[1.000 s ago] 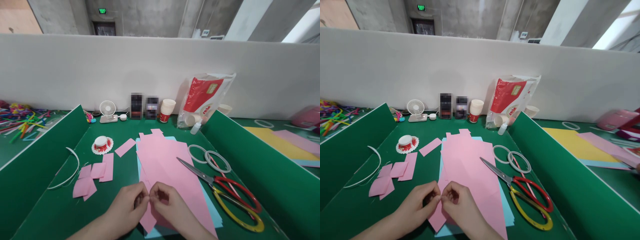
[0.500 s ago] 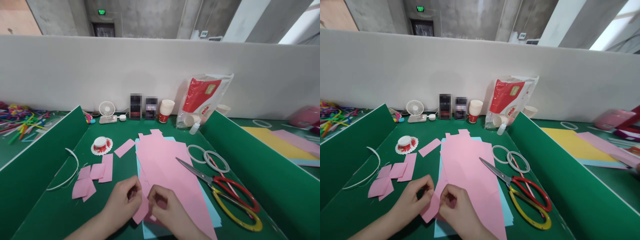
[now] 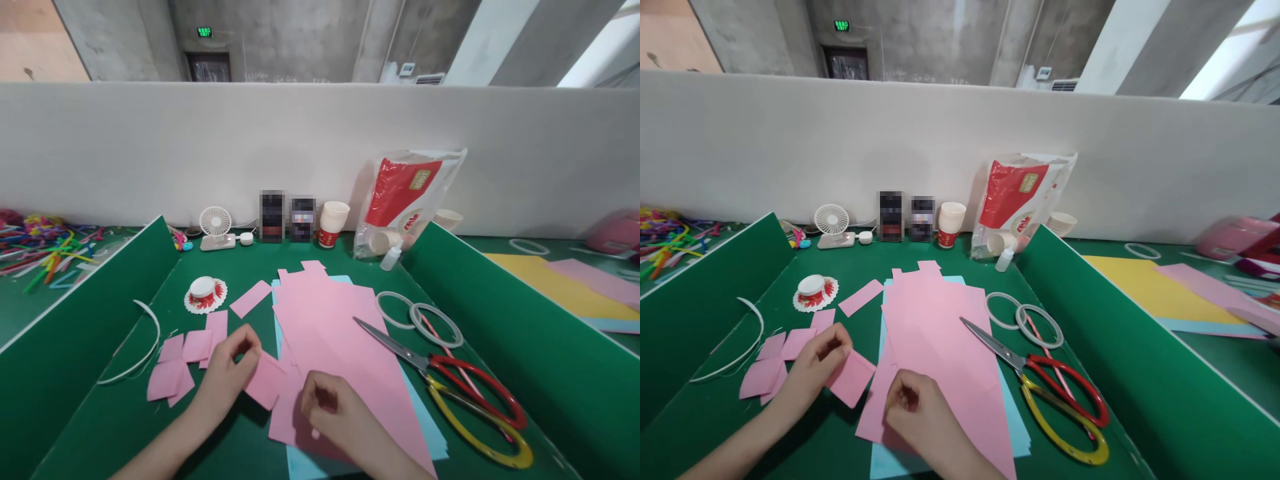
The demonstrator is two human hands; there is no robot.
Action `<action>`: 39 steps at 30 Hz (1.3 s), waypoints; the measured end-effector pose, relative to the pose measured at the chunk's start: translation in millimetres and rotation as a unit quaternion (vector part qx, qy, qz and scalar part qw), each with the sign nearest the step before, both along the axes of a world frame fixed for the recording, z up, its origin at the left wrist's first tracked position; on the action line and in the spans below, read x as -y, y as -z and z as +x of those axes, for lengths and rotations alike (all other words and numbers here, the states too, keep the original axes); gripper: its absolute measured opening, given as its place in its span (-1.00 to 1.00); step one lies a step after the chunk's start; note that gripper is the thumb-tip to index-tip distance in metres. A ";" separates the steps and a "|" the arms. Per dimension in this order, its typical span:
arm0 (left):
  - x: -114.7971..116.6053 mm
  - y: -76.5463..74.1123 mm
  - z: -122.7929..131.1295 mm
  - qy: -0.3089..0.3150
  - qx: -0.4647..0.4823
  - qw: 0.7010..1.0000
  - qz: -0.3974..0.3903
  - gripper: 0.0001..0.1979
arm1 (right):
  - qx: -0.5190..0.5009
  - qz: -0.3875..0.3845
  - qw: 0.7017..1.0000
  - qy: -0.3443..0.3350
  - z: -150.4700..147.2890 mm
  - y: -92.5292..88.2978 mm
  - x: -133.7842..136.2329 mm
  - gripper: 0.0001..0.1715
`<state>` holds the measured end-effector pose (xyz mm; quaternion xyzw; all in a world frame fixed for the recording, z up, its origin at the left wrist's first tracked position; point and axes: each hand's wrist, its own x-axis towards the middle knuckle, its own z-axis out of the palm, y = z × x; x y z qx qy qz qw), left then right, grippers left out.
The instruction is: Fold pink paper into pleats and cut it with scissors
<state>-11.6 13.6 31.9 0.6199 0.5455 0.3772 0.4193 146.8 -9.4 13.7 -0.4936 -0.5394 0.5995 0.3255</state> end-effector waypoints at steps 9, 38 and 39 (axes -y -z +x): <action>21.9 4.3 19.1 0.116 -0.080 0.990 -0.012 -0.85 | 0.004 0.074 0.997 0.020 -1.9 -3.0 5.3 -0.91; 20.3 -1.3 17.9 0.131 -0.033 0.990 -0.046 -0.85 | 0.176 0.256 0.944 -0.109 5.1 -9.1 5.1 -0.71; 19.1 -1.5 17.5 0.127 -0.033 0.990 -0.046 -0.85 | 0.173 0.238 0.949 -0.113 6.2 -10.3 4.5 -0.72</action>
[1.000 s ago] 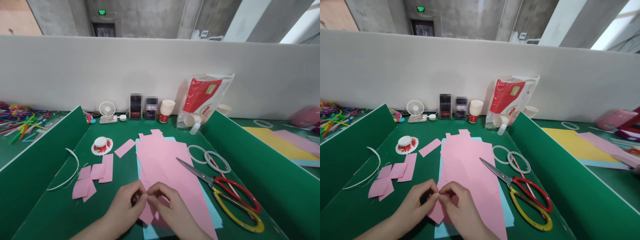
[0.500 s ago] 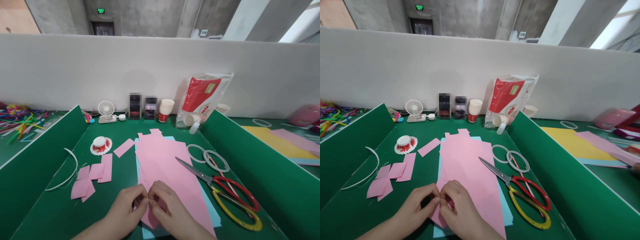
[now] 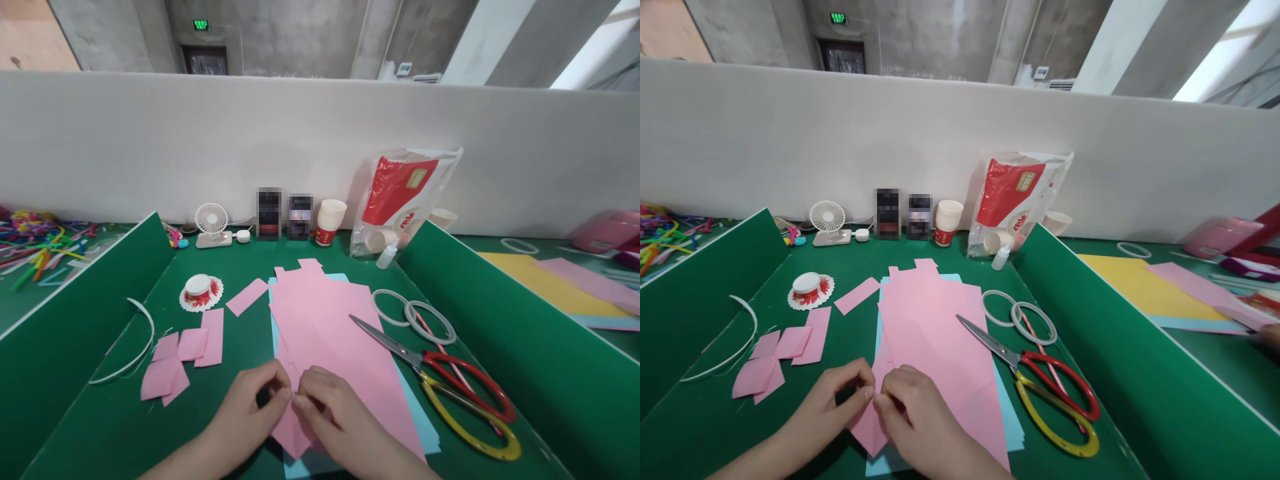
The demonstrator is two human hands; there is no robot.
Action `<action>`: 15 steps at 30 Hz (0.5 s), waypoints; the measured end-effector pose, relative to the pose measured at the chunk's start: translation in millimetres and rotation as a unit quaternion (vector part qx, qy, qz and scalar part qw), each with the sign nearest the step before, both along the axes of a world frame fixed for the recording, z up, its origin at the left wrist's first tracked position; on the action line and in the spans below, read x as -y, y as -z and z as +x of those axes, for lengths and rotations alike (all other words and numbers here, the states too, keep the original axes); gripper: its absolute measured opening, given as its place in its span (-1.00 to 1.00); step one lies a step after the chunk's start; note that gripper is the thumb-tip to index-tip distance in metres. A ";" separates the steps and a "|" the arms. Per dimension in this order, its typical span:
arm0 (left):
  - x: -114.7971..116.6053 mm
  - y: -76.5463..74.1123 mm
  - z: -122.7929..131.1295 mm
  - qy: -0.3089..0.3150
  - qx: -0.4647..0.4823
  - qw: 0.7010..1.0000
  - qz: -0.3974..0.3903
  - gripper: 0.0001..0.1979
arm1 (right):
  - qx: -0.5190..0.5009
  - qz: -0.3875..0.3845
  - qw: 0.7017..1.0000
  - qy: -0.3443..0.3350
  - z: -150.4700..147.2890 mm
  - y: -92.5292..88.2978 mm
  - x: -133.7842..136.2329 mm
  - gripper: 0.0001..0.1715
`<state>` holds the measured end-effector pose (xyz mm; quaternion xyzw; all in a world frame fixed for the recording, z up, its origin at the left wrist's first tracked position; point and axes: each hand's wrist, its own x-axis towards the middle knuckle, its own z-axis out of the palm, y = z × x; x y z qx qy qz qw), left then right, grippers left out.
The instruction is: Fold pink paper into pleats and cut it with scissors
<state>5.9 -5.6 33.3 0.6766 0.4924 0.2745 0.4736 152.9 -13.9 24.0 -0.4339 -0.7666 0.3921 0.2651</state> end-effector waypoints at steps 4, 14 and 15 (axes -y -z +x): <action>-3.1 -0.6 -1.2 -0.006 0.001 1.000 -0.002 -0.86 | -0.007 -0.063 0.998 0.005 3.7 -4.5 -1.9 -0.79; -7.0 -1.7 -3.6 -0.008 0.025 0.999 -0.025 -0.85 | -0.016 -0.113 0.993 0.017 1.2 -2.8 -0.2 -0.71; -7.8 -2.4 -4.4 -0.011 0.023 0.999 -0.023 -0.85 | -0.025 -0.123 0.992 0.018 2.2 -3.6 -0.5 -0.72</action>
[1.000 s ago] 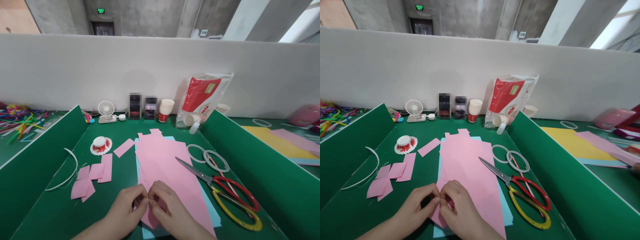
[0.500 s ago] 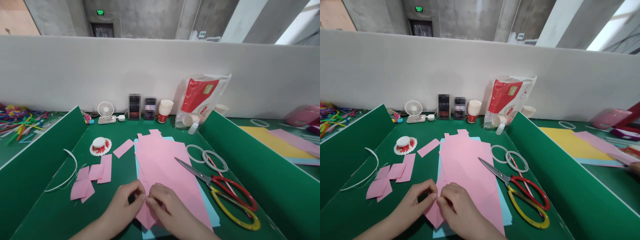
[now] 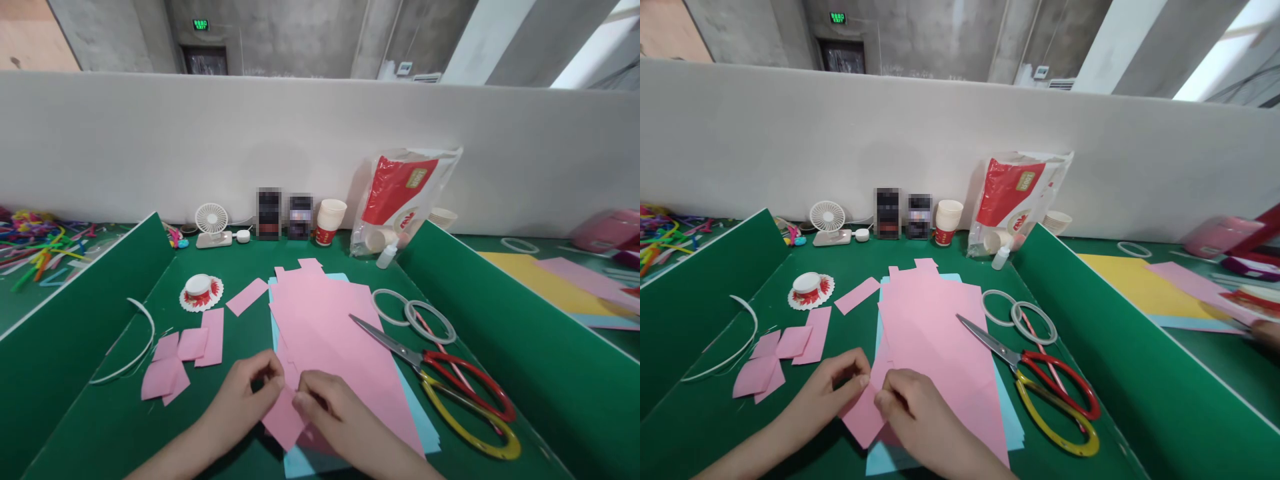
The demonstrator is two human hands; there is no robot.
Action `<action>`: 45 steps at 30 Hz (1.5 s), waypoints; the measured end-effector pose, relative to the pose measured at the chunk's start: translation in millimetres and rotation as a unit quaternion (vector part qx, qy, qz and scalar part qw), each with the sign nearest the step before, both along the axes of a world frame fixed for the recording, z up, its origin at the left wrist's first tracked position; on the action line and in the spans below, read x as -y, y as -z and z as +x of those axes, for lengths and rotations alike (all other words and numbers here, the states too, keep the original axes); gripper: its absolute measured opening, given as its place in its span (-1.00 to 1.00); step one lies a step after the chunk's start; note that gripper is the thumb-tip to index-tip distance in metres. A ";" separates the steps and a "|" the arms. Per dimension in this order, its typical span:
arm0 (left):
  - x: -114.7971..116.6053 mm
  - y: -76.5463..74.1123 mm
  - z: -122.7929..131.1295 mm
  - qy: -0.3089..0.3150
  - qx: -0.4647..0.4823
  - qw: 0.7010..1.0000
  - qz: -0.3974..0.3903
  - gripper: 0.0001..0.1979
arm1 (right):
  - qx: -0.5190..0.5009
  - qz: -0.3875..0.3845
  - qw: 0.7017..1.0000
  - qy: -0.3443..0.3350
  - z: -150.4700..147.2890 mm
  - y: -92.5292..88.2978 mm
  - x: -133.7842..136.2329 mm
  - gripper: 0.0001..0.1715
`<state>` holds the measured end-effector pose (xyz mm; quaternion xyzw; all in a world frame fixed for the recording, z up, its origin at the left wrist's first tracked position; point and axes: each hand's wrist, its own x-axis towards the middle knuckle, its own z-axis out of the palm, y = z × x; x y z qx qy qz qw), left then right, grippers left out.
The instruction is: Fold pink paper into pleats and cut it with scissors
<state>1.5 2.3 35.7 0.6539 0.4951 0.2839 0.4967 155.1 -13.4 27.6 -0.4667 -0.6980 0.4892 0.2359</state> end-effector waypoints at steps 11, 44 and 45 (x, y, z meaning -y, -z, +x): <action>-3.2 -3.7 -4.7 -0.011 -0.001 1.000 0.009 -0.86 | 0.003 0.012 1.000 -0.008 1.1 -2.2 1.3 -0.69; 6.5 4.0 7.3 -0.006 0.024 0.999 -0.024 -0.85 | -0.246 -0.064 0.941 0.224 -5.8 15.7 -2.6 -0.81; 6.3 4.1 6.7 -0.009 0.024 0.999 -0.025 -0.85 | -0.242 -0.059 0.940 0.234 -3.1 14.5 -4.3 -0.80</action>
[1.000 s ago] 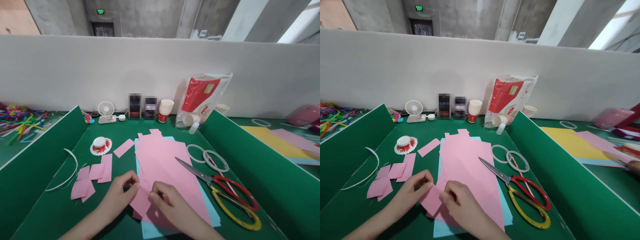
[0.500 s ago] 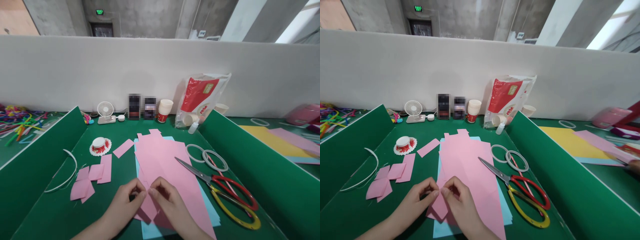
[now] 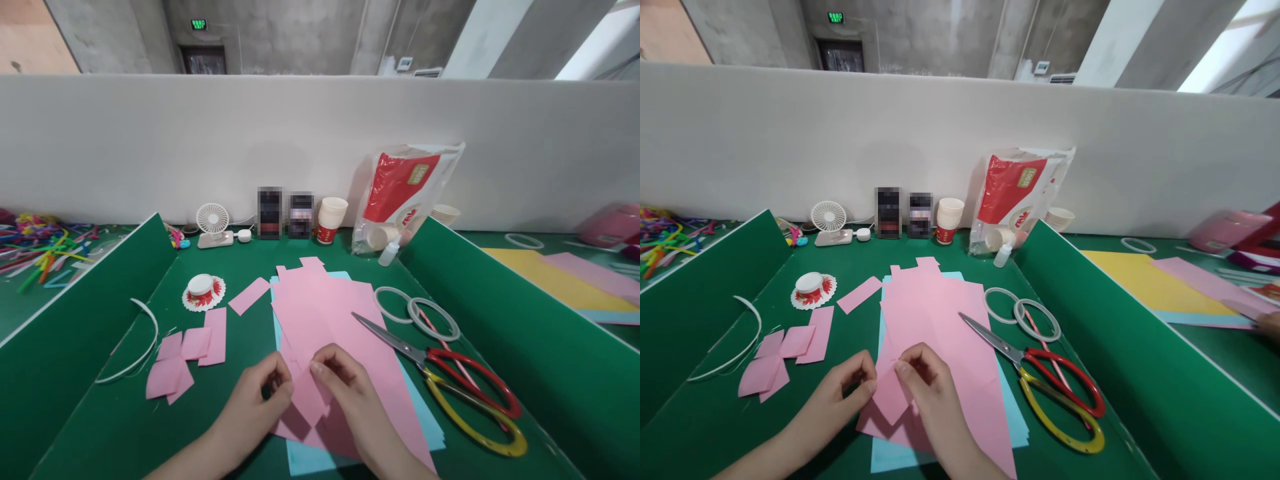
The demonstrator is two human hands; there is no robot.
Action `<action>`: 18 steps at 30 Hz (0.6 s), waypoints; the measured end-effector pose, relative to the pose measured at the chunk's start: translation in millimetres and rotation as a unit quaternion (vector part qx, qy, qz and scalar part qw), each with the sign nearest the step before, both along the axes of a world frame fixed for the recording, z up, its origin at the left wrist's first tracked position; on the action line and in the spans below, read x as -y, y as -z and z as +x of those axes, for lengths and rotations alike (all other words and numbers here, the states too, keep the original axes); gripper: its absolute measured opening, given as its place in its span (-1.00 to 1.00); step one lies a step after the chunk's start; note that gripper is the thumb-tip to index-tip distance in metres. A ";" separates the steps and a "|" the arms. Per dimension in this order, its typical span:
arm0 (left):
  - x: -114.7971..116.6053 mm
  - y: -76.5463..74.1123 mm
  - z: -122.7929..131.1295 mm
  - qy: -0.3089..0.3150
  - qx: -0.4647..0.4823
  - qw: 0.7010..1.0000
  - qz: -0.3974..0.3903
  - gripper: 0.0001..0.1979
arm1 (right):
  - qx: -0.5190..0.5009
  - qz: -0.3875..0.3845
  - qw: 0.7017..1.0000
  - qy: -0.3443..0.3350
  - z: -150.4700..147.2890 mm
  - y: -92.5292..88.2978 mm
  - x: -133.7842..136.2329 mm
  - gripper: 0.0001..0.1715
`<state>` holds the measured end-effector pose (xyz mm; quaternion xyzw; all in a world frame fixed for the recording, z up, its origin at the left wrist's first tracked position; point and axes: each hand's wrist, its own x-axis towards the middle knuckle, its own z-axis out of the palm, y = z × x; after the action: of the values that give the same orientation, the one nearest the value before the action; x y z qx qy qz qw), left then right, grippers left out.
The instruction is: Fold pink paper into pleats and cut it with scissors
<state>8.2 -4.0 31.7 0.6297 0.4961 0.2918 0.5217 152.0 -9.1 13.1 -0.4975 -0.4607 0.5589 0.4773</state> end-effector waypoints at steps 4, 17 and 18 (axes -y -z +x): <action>-1.4 1.7 -3.6 -0.026 -0.010 1.000 -0.007 -0.83 | 0.031 0.043 0.990 0.129 13.9 -7.4 -9.1 -0.81; 3.4 2.0 -1.9 0.031 -0.080 0.995 0.055 -0.75 | 0.012 0.012 0.994 -0.110 -8.4 -0.1 6.6 -0.82; 3.3 2.3 -2.1 0.031 -0.083 0.995 0.055 -0.76 | 0.014 0.016 0.993 -0.114 -7.5 -0.8 5.7 -0.82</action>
<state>6.0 -7.3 29.3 0.6944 0.5010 0.2488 0.4526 144.4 -14.8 13.9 -0.4419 -0.5296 0.5954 0.4120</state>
